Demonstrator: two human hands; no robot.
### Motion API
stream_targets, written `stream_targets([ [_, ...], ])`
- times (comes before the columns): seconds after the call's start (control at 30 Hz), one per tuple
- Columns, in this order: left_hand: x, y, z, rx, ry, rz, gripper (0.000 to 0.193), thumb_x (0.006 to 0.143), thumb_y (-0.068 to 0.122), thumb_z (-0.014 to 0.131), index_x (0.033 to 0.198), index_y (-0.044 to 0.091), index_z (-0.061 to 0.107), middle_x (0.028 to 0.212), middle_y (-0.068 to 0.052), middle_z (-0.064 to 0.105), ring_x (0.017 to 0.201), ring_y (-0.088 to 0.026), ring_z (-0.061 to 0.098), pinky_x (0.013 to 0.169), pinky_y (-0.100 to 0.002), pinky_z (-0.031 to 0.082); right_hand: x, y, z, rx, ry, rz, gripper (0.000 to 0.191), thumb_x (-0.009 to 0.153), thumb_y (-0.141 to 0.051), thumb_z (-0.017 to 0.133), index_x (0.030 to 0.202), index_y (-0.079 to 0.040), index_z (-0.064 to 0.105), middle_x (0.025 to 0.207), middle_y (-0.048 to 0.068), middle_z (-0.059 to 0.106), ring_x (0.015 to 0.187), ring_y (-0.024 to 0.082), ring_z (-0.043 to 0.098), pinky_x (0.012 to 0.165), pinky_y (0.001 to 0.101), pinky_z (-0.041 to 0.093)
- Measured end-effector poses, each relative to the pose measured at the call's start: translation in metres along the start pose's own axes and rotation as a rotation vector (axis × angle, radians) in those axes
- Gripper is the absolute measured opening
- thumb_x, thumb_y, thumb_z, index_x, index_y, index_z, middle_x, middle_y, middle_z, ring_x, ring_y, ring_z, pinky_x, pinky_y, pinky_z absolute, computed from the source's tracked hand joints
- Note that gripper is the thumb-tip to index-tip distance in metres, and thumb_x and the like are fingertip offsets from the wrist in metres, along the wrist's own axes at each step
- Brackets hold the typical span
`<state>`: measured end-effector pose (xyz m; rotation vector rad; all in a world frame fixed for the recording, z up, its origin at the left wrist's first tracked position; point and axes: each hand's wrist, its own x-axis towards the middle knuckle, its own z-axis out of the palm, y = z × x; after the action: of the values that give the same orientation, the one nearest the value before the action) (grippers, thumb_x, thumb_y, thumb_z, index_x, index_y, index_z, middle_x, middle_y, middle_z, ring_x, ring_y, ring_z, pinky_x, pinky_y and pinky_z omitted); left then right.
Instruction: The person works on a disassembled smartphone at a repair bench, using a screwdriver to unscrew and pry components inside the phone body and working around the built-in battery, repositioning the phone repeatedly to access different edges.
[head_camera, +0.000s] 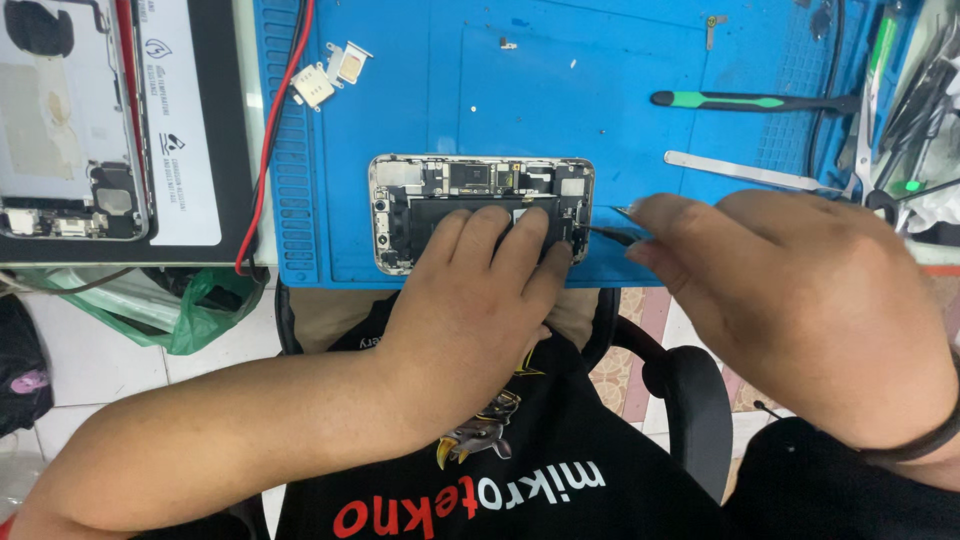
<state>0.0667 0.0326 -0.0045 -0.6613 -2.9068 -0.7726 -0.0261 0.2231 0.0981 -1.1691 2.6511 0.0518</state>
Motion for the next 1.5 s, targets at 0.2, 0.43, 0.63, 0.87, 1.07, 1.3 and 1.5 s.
stream_targets([
  [0.2,-0.003,-0.004,-0.004,-0.112,0.011,-0.003,0.077,0.071,0.040,0.081,0.131,-0.005,0.061,0.131,-0.016,0.055,0.115,-0.031,0.050,0.100,-0.043,0.041,0.005,0.007,-0.003,-0.007,-0.086,-0.099,0.042,0.086,-0.020,0.073,0.125,-0.008,0.064,0.077,0.009,0.059,0.069,0.029,0.062,0.057,0.0418,0.050],
  [0.43,-0.003,-0.006,-0.009,-0.088,-0.019,0.012,0.079,0.071,0.041,0.081,0.130,-0.007,0.061,0.129,-0.017,0.055,0.115,-0.032,0.049,0.100,-0.043,0.041,0.007,0.007,-0.006,0.019,-0.011,-0.099,0.032,0.087,-0.019,0.073,0.114,-0.005,0.066,0.081,0.010,0.063,0.073,0.032,0.065,0.060,0.0431,0.050],
  [0.63,-0.003,-0.006,-0.007,-0.040,-0.039,0.028,0.082,0.071,0.043,0.080,0.131,-0.009,0.060,0.130,-0.018,0.054,0.119,-0.033,0.049,0.102,-0.044,0.040,0.008,0.006,-0.010,-0.147,-0.304,0.038,0.048,0.084,-0.040,0.068,0.124,-0.015,0.064,0.086,0.006,0.065,0.079,0.024,0.069,0.067,0.0368,0.056],
  [0.87,-0.005,-0.006,-0.010,-0.088,-0.033,0.030,0.077,0.073,0.043,0.080,0.129,-0.007,0.063,0.135,-0.021,0.055,0.122,-0.035,0.049,0.104,-0.045,0.040,0.002,0.008,-0.003,0.092,0.062,-0.164,0.041,0.076,-0.027,0.079,0.107,-0.002,0.069,0.093,0.013,0.069,0.079,0.032,0.068,0.063,0.0404,0.055],
  [1.07,-0.006,-0.013,-0.016,-0.314,0.060,-0.004,0.049,0.084,0.028,0.080,0.124,0.002,0.068,0.126,-0.015,0.063,0.118,-0.034,0.056,0.100,-0.046,0.045,-0.015,0.020,0.006,0.224,0.018,-0.011,0.013,0.082,-0.006,0.077,0.095,-0.007,0.074,0.101,0.009,0.074,0.086,0.030,0.072,0.067,0.0371,0.057],
  [1.3,0.004,-0.023,-0.025,-0.671,0.337,-0.139,0.038,0.098,0.014,0.075,0.133,0.007,0.062,0.115,-0.008,0.073,0.107,-0.027,0.069,0.095,-0.039,0.053,-0.042,0.043,0.017,0.598,0.129,0.223,0.018,0.085,0.000,0.075,0.097,-0.002,0.061,0.111,0.017,0.068,0.089,0.021,0.075,0.081,0.0311,0.063],
  [1.5,0.009,-0.025,-0.025,-0.989,0.240,-0.283,0.037,0.102,0.007,0.073,0.136,0.010,0.060,0.102,-0.002,0.077,0.083,-0.014,0.071,0.076,-0.028,0.058,-0.043,0.045,0.040,0.969,0.265,0.202,0.022,0.088,0.008,0.068,0.104,0.000,0.055,0.119,0.017,0.061,0.105,0.023,0.073,0.093,0.0344,0.062],
])
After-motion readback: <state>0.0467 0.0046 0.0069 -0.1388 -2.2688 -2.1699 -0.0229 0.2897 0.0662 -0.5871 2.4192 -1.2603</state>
